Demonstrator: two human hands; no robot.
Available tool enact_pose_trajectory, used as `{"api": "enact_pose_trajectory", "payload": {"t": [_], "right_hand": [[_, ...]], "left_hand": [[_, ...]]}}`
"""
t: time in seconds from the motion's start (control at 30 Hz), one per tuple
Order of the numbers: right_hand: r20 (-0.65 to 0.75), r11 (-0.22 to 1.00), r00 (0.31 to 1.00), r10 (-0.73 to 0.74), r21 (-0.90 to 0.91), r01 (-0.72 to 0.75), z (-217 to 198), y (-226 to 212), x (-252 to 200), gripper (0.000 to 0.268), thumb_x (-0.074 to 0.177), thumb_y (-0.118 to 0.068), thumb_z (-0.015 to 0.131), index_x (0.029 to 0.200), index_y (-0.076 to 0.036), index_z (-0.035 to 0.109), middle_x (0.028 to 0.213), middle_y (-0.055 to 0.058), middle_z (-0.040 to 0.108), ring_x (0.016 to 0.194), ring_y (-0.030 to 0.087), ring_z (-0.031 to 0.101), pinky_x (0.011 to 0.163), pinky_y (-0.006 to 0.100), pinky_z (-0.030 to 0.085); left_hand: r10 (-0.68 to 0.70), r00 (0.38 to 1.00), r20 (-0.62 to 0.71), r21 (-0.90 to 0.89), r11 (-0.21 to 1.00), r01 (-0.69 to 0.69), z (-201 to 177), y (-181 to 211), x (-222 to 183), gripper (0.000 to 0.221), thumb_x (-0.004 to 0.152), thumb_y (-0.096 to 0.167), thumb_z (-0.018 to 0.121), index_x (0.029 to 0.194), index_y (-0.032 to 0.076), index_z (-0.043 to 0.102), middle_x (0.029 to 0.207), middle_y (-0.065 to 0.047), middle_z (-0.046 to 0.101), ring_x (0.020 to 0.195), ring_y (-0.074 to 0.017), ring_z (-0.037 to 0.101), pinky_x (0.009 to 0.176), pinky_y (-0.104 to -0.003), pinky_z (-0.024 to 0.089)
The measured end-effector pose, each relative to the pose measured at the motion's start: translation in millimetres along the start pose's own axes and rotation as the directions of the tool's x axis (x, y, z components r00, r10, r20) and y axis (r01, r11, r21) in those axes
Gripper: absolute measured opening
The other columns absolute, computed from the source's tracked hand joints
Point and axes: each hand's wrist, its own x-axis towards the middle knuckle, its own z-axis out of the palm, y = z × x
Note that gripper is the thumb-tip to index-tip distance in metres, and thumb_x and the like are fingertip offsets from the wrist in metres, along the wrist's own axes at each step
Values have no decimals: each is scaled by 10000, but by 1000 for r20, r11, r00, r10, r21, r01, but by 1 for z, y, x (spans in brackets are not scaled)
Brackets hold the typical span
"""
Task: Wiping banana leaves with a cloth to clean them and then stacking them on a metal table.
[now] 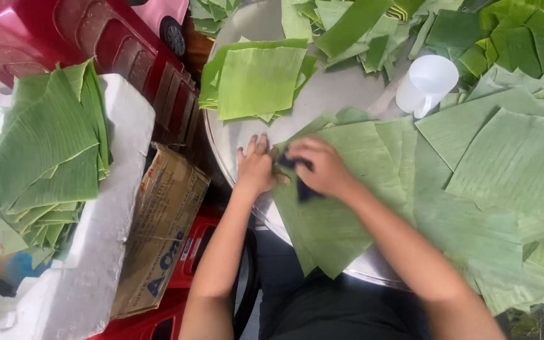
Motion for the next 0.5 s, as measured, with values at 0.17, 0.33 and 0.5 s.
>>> {"api": "enact_pose_trajectory", "payload": {"t": [0.17, 0.33, 0.5], "right_hand": [[211, 863, 954, 214, -499, -83, 58, 10, 24, 460, 836, -205, 656, 1288, -128, 689, 1348, 62, 604, 1162, 276, 570, 935, 421, 452], [259, 772, 886, 384, -616, -155, 51, 27, 14, 543, 882, -230, 647, 1421, -179, 608, 1467, 33, 515, 1230, 310, 504, 948, 502, 454], [37, 663, 896, 442, -687, -299, -7, 73, -12, 488, 870, -200, 606, 1352, -225, 680, 1406, -12, 587, 1169, 316, 569, 911, 499, 522]], "left_hand": [[-60, 998, 2, 17, 998, 60, 18, -7, 14, 852, 741, 528, 859, 1472, 198, 572, 1706, -157, 211, 1553, -366, 139, 1169, -649, 223], [-64, 997, 35, 17, 998, 64, 20, -5, 18, 905, 713, 592, 851, 1487, 223, 560, 1703, -182, 196, 1556, -376, 135, 1166, -668, 201], [-84, 996, 34, 47, 995, 83, 22, -4, 26, 937, 677, 611, 878, 1470, 216, 575, 1686, -191, 220, 1549, -381, 121, 1147, -673, 219]]}}
